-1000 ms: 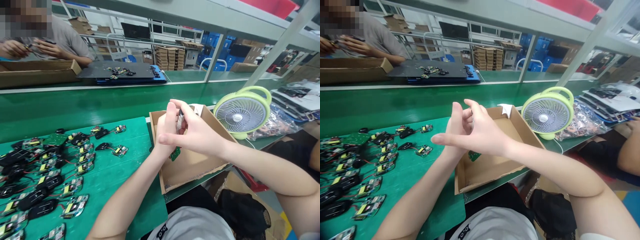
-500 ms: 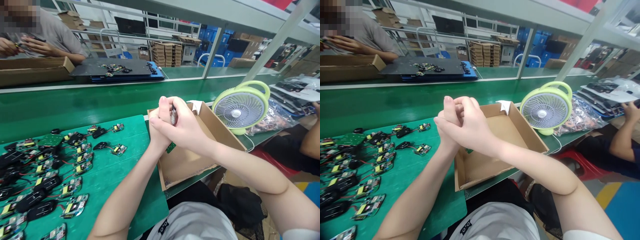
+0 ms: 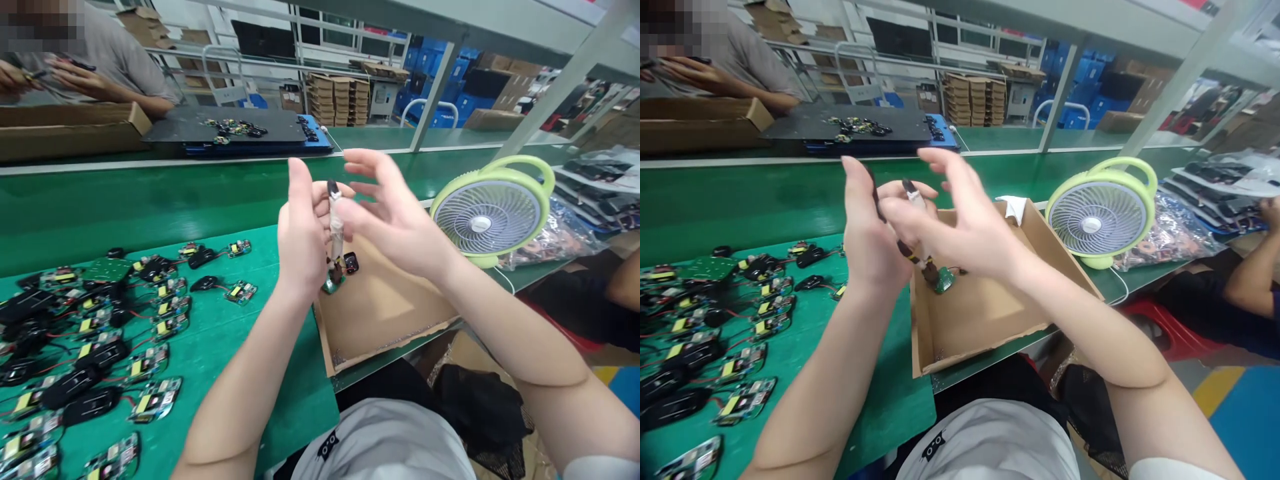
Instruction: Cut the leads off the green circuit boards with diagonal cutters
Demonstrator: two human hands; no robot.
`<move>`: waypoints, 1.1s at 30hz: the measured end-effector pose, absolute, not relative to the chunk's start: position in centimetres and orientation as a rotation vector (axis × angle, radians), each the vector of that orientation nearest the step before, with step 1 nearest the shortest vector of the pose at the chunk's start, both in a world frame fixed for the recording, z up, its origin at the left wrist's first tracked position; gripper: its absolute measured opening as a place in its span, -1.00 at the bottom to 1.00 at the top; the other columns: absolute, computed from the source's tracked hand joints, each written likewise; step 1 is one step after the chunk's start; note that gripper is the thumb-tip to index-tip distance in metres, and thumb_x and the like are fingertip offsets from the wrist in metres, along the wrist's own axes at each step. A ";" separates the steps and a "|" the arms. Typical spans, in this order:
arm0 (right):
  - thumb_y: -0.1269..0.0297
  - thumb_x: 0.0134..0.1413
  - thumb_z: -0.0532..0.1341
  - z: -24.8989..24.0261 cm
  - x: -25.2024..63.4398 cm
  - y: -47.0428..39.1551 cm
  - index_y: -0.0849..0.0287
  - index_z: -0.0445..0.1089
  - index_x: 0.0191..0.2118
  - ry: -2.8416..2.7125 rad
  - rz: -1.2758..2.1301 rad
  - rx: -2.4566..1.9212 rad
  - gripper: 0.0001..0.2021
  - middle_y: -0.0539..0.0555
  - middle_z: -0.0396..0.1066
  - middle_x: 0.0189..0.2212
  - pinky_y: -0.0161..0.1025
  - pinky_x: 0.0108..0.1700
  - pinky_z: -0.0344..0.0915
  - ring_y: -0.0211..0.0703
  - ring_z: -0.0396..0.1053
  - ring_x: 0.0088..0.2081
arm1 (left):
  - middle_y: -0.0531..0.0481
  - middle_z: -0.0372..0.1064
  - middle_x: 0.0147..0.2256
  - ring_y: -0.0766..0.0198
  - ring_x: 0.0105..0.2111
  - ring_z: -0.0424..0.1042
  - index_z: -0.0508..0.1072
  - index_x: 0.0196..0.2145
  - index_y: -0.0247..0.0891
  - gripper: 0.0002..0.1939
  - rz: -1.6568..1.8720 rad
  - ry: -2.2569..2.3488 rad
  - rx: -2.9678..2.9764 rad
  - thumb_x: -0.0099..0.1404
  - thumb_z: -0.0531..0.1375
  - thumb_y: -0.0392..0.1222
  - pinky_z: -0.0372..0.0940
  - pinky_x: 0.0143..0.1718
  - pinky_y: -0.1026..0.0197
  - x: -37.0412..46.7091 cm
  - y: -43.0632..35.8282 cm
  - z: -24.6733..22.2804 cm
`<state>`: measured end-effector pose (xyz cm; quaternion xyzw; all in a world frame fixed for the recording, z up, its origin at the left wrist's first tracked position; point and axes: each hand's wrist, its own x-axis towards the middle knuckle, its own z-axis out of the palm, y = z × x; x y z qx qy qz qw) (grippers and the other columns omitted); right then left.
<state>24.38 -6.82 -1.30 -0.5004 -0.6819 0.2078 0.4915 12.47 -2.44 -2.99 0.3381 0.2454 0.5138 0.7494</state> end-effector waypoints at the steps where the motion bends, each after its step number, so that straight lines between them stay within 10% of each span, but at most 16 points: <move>1: 0.12 0.27 0.25 -1.6 25.3 -6.8 0.06 0.21 0.17 -1.681 0.430 -1.242 -0.58 0.12 0.23 0.20 -0.05 0.17 0.38 0.00 0.28 0.26 | -0.05 0.25 -0.58 0.31 -0.63 0.14 0.45 -0.42 -0.24 -0.31 1.166 0.546 0.795 0.45 -0.15 0.36 0.02 -0.58 0.19 12.1 -2.2 -2.8; 6: 0.27 0.29 0.22 -4.8 28.3 -5.8 0.20 0.32 0.04 -2.349 0.522 -1.684 -0.75 0.18 0.48 -0.09 -0.06 0.02 0.40 0.03 0.48 -0.05 | -0.05 0.36 -0.54 0.22 -0.59 0.29 0.27 -0.43 -0.16 -0.47 1.284 0.558 0.768 0.47 -0.13 0.28 0.20 -0.53 0.18 10.5 -1.0 -2.3; 12: 0.36 0.02 0.43 -10.6 26.7 -3.3 0.27 0.36 0.11 -2.715 0.494 -1.684 -0.48 0.39 0.41 0.06 0.07 0.13 0.24 0.35 0.36 0.12 | -0.03 0.36 -0.54 0.25 -0.56 0.29 0.17 -0.49 -0.18 -0.42 1.327 0.583 0.669 0.47 -0.16 0.31 0.21 -0.50 0.21 9.5 -1.1 -1.4; 15: 0.36 0.12 0.35 -12.2 26.1 -2.2 0.30 0.43 -0.01 -2.748 0.464 -1.653 -0.69 0.41 0.46 -0.04 0.04 0.09 0.22 0.32 0.40 0.06 | -0.06 0.36 -0.53 0.23 -0.55 0.30 0.18 -0.54 -0.19 -0.38 1.320 0.554 0.654 0.48 -0.19 0.29 0.21 -0.49 0.18 9.0 -1.3 -1.1; 23: 0.19 0.20 0.30 -7.3 28.2 -5.3 0.21 0.42 0.06 -2.504 0.659 -1.600 -0.65 0.06 0.52 -0.34 -0.23 -0.30 0.29 -0.08 0.46 -0.34 | -0.08 0.33 -0.52 0.29 -0.59 0.28 0.22 -0.56 -0.22 -0.30 1.355 0.450 0.538 0.42 -0.20 0.40 0.21 -0.56 0.23 7.8 -1.4 -0.6; 33: 0.06 -0.02 0.47 -7.8 29.9 -12.5 0.20 0.55 0.02 -1.614 1.273 -1.367 -0.50 0.10 0.48 -0.28 -0.20 -0.16 0.36 -0.09 0.42 -0.23 | -0.06 0.28 -0.53 0.31 -0.61 0.26 0.09 -0.59 -0.22 -0.31 1.252 0.453 0.385 0.35 -0.10 0.46 0.20 -0.61 0.26 8.8 -1.1 -1.1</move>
